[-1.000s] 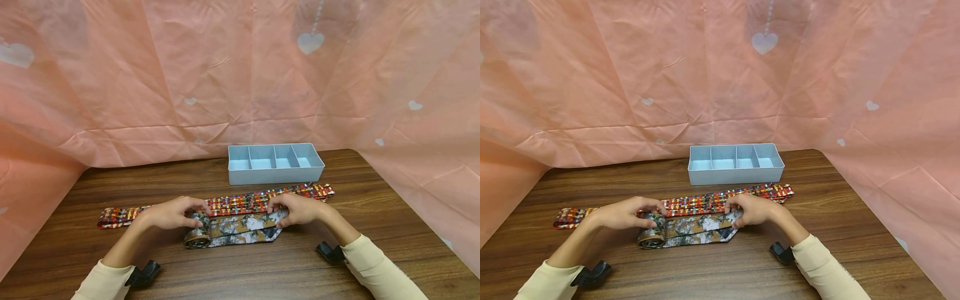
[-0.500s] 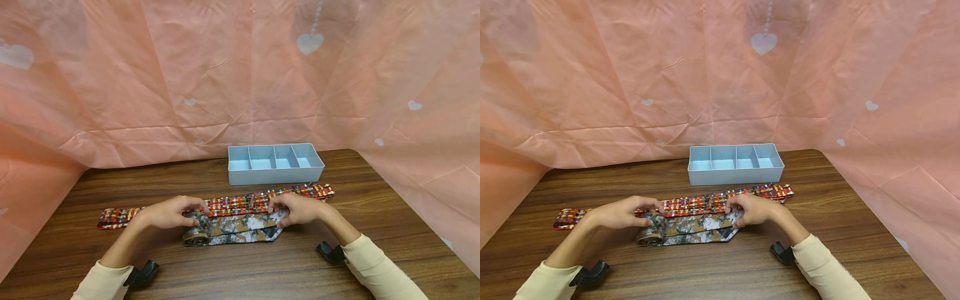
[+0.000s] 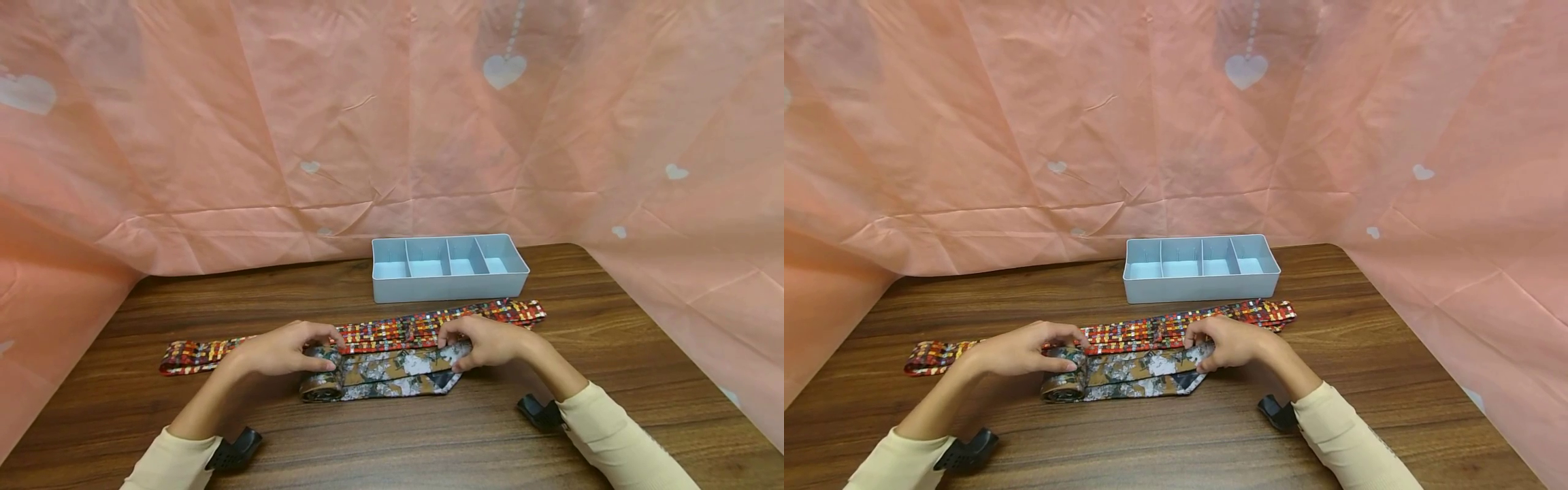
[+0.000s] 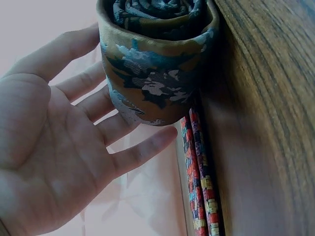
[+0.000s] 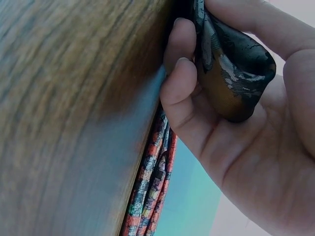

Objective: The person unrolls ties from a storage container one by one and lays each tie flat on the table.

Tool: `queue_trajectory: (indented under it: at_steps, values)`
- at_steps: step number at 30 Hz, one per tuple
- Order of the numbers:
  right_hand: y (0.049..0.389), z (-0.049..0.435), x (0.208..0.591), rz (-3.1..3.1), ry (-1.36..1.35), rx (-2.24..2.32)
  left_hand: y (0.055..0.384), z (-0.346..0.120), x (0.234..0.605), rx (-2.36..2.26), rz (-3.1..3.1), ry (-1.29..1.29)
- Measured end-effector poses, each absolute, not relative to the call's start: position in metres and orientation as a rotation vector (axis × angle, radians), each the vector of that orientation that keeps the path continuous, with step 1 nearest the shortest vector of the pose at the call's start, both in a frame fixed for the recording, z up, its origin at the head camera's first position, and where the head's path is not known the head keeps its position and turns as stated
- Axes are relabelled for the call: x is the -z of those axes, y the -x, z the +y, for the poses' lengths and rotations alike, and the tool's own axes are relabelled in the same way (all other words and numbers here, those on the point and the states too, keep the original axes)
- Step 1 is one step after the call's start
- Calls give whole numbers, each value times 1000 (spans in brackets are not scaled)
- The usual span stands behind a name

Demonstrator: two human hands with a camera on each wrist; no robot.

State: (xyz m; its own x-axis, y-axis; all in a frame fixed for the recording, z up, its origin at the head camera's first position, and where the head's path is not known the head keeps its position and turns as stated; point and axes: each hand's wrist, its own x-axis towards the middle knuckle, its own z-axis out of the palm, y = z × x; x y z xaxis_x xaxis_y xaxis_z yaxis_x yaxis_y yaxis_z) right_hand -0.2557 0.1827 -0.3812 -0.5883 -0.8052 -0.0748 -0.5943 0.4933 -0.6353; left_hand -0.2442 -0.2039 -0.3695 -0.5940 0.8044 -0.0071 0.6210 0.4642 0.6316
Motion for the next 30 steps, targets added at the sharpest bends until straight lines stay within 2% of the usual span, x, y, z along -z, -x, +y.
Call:
queue_trajectory:
  at_steps: [30]
  values:
    - [256,183,383,2401,1161,789,243,-209,365,-868,2370,-1229]
